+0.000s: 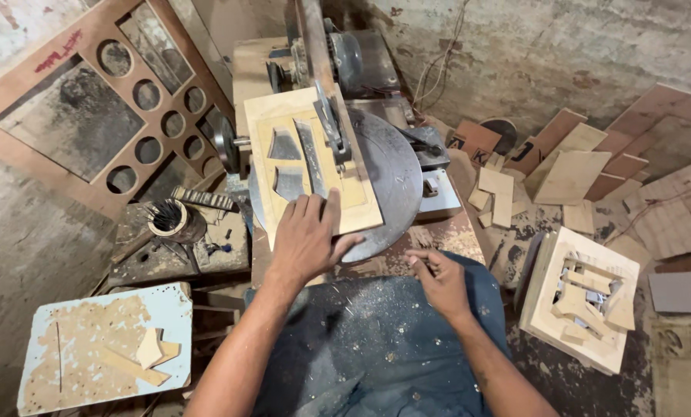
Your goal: The person uses a bandsaw to cut a pre-marked design into a rectangular wooden board. They guide the wood along the blade, rotate the board to follow curved lines, and remove cut pieces as the shape is revealed.
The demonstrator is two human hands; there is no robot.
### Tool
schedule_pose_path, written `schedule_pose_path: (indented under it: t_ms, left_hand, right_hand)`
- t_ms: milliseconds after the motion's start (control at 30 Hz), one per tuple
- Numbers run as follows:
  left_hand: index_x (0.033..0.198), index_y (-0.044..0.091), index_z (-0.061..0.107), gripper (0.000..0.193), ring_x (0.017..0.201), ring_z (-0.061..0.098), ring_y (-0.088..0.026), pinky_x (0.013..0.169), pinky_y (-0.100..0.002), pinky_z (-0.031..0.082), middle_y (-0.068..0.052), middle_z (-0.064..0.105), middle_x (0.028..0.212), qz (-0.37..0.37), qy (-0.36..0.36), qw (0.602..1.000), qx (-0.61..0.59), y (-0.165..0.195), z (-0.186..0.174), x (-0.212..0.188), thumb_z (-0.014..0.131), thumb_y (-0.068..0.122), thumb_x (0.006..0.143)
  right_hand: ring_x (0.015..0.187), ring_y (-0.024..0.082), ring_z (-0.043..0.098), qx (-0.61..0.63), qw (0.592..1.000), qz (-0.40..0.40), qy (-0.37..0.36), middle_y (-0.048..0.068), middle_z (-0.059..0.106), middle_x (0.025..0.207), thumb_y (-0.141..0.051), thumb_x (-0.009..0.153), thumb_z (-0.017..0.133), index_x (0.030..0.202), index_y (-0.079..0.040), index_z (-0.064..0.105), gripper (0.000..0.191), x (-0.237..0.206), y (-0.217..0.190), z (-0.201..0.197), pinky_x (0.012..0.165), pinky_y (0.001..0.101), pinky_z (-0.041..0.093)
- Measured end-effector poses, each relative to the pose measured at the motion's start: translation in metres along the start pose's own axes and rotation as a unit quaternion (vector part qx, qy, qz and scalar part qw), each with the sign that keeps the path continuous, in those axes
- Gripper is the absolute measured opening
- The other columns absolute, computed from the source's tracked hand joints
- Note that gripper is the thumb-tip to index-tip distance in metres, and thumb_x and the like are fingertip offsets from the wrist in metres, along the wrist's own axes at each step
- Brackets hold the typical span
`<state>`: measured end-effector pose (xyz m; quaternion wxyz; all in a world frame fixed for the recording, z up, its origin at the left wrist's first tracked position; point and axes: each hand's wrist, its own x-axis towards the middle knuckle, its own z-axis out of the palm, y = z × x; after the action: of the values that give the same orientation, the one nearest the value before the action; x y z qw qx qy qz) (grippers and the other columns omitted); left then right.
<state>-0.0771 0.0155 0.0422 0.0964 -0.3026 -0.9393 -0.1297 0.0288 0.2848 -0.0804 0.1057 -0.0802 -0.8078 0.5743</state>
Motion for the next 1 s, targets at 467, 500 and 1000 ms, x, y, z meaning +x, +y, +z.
schedule_pose_path:
  t_ms: [467,500,1000]
  left_hand:
    - [0.125,-0.006,0.059,0.068,0.110,0.061,-0.040,0.097,-0.049,0.050,-0.025,0.067,0.108,-0.002,-0.036,0.998,0.056,0.006,-0.044,0.038,0.080,0.013,0.063]
    - [0.126,-0.007,0.059,0.069,0.110,0.061,-0.040,0.097,-0.048,0.050,-0.024,0.066,0.109,-0.005,-0.051,0.998,0.048,0.007,-0.044,0.035,0.079,0.012,0.063]
    - [0.135,-0.005,0.058,0.055,0.098,0.061,-0.030,0.083,-0.040,0.051,-0.017,0.066,0.100,0.038,0.064,0.987,0.143,0.029,-0.048,0.025,0.063,0.012,0.083]
  right_hand:
    - [0.079,0.016,0.076,-0.131,0.934,-0.332,0.022,0.008,0.078,0.092,-0.021,0.097,0.072,0.109,-0.012,0.076,0.015,-0.011,-0.030,0.008,0.072,0.0264,0.061]
    - [0.082,0.017,0.076,-0.137,0.933,-0.332,0.015,0.008,0.079,0.093,-0.021,0.096,0.072,0.108,-0.011,0.077,0.016,-0.015,-0.043,0.013,0.075,0.0290,0.060]
    - [0.130,0.041,0.049,-0.386,0.881,-0.267,-0.064,0.023,0.061,0.135,-0.039,0.085,0.067,0.135,-0.007,0.061,0.060,0.041,-0.143,0.123,0.105,0.0588,0.032]
